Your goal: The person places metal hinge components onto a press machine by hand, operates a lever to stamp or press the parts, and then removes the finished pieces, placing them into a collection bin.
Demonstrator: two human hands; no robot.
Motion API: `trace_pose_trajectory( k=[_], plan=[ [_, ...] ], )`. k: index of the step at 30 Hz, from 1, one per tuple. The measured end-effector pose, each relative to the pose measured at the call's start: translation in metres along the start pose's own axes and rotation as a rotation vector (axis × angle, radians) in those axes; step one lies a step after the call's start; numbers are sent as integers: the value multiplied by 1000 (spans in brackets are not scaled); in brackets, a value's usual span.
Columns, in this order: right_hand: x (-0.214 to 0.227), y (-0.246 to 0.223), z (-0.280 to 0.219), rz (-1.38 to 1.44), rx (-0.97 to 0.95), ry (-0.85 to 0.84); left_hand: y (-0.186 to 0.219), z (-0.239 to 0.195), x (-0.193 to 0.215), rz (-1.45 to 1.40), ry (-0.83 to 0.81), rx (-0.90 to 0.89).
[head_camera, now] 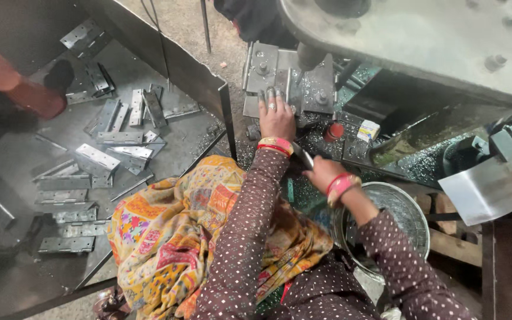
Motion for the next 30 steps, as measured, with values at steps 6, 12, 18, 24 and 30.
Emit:
trace_pose_trajectory(
  k=[6,12,18,24,30],
  plan=[
    [-60,0,-14,186,4,165,-2,2,-1,-61,-55,1],
    [-50,-4,-13,95,-66,38,-6,0,-8,-144,-47,-23],
    [-14,-7,-5,26,-38,25,-6,-6,5,-20,-12,-22],
    [-94,8,-8,196,-4,210,-7,-4,6,-97,-13,-24],
    [-75,0,-11,143,-22,157,-13,-17,2,-184,-46,-34]
  ],
)
Point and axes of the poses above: each hand's wrist, its own z-axis towards the middle knuckle, its own x-axis out of the back of the hand, y = z × x, the point moved 1 cm from there along z, towards the middle knuckle, and after that the axes turned 13 degrees about -y, right-handed, at the moved point
